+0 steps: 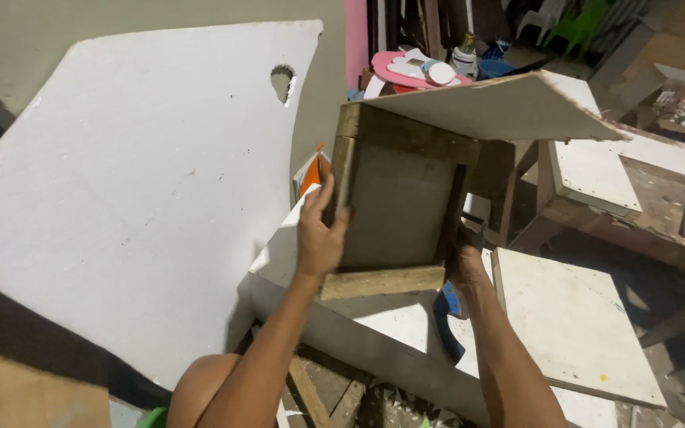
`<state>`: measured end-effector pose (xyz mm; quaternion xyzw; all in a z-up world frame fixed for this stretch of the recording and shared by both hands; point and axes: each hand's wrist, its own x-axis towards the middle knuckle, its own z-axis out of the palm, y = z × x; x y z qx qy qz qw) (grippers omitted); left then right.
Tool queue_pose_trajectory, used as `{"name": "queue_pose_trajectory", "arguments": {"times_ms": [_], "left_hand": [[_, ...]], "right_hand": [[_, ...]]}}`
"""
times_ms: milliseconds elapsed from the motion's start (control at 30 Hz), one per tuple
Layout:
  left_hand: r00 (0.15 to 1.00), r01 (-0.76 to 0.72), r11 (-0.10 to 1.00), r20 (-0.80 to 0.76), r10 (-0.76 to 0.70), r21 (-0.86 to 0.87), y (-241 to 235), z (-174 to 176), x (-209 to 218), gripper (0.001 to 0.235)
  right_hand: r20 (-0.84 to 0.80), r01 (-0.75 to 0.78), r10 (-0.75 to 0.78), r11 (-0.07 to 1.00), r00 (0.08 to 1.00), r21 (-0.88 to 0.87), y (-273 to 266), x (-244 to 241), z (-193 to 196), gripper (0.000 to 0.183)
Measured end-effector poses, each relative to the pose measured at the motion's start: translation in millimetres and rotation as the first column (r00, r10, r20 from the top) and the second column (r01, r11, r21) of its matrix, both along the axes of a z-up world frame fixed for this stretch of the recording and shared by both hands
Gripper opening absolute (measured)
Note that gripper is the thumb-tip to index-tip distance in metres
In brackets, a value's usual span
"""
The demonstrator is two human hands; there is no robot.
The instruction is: Assembling a wooden box by aligning panels and fastening them with a power drill and screws.
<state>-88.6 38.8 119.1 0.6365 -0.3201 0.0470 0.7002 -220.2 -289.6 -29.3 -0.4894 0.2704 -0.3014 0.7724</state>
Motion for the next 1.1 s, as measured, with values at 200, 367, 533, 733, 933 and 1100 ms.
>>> {"name": "queue_pose_trajectory", "arguments": {"times_ms": [200, 367, 533, 733, 933, 1100], "left_hand": [[0.952, 0.306, 0.937, 0.026, -0.306, -0.169, 7.3, -8.5, 53.8, 0.061], [0.899, 0.351, 0.923, -0.216, -0.38, -0.16, -0.2, -47.1, 105.0, 0.053], [0.831, 0.359, 0.908, -0.369, -0.416, -0.215, 8.1, -81.9, 129.2, 0.051], [0.763, 0.397, 0.886, -0.45, -0.464, -0.24, 21.2, -79.5, 125.6, 0.051], [0.734, 0.416, 0.863, -0.454, -0.506, -0.288, 26.3, -84.7, 126.1, 0.052], [0.713, 0.44, 0.841, -0.448, -0.54, -0.314, 17.8, -111.4, 144.5, 0.053]], "right_hand": [[0.072, 0.033, -0.02, 0.98, 0.997, -0.196, 11.8, -4.0, 26.8, 0.061], [0.127, 0.156, -0.123, 0.943, 0.984, -0.295, 40.2, 2.3, 37.6, 0.065], [0.016, 0.187, -0.196, 0.907, 0.981, -0.377, 126.5, -17.3, 95.1, 0.068], [-0.01, 0.198, -0.235, 0.84, 0.972, -0.505, 181.4, -27.4, 125.4, 0.066], [-0.014, 0.187, -0.232, 0.82, 0.973, -0.541, 184.3, -33.2, 133.5, 0.065], [-0.002, 0.197, -0.24, 0.802, 0.971, -0.563, 182.7, -40.7, 136.6, 0.065]]}}
